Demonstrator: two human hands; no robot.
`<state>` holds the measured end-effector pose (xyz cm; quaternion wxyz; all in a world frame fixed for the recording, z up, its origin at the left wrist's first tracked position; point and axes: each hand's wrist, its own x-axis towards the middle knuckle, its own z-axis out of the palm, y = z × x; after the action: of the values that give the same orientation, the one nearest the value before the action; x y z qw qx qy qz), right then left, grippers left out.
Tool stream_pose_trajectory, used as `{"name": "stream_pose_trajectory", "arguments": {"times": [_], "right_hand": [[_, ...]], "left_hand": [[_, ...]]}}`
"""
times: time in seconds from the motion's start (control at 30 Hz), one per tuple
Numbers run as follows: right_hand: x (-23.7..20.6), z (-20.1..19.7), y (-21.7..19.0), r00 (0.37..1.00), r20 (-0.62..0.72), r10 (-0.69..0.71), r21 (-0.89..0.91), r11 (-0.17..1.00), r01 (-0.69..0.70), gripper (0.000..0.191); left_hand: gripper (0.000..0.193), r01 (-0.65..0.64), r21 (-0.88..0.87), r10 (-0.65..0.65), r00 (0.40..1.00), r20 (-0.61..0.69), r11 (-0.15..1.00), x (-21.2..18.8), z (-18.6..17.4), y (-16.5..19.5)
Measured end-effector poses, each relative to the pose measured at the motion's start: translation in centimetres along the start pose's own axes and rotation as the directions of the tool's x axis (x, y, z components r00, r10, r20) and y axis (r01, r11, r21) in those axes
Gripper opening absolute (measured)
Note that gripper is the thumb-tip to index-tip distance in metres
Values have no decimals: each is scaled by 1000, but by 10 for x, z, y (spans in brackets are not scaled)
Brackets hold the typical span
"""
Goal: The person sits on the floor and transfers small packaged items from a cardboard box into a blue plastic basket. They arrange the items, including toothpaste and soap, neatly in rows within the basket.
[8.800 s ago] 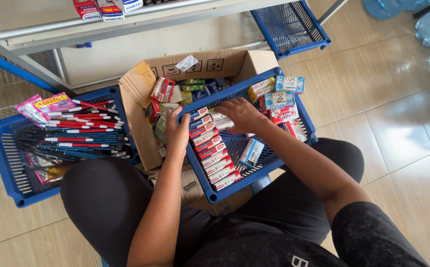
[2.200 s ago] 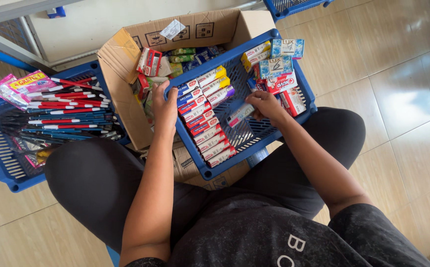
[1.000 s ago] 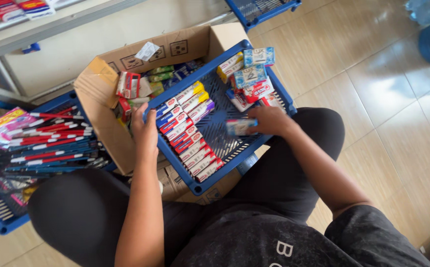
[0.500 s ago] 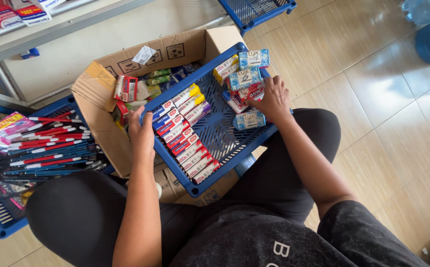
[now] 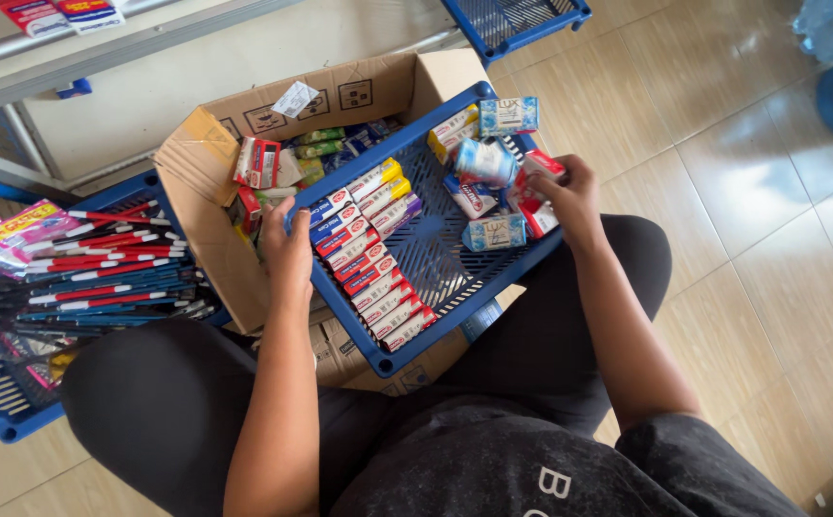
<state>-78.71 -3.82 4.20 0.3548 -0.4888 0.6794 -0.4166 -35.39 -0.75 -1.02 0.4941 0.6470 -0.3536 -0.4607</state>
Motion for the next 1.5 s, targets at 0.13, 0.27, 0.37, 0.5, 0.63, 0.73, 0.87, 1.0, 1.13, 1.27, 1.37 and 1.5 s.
{"name": "stream_pose_trajectory", "arguments": {"times": [0.13,0.27,0.37,0.5,0.63,0.73,0.87,1.0,1.13,1.27,1.37,1.5], "right_hand": [[-34,16,-42,989,57,-137,482,871,93,28],[-58,45,-75,842,389,-373,-64,901,428,34],[-73,80,-82,682,627,-376,-308,685,660,29],[-76,136,-75,521,758,-393,-435,291,852,35],[-73,148,-67,603,732,-317,-443,450,775,35],[-67,145,-66,607,714,-348,-443,446,777,29],[-67,145,-65,670,655,-349,-503,460,731,31],[-69,144,-64,699,609,-374,-518,480,708,31],[-63,132,-65,722,551,-418,-540,481,690,38],[-61,112,-67,867,447,-223,-652,582,486,56],[-61,110,-63,872,458,-170,-704,530,473,72],[-56,108,-55,914,397,-79,-688,634,353,54]], "left_hand": [[45,-23,58,24,999,-28,998,0,1,-8],[46,-10,112,15,999,-41,994,-1,2,-7],[47,4,73,-1,999,-33,997,-1,2,-4],[49,23,6,-23,1000,-16,1000,-3,1,-2],[49,17,76,-15,1000,-26,997,-2,-1,-3],[49,12,116,-8,999,-34,993,0,1,-4],[49,-8,124,13,999,-41,992,0,2,-3],[50,46,106,-43,999,-34,993,0,2,0],[49,32,94,-30,999,-25,995,-1,0,-3],[49,-13,62,15,1000,-23,998,0,2,-6],[49,3,55,-2,1000,-18,998,0,2,-4],[49,75,23,-75,997,-4,997,-3,0,2]]}}
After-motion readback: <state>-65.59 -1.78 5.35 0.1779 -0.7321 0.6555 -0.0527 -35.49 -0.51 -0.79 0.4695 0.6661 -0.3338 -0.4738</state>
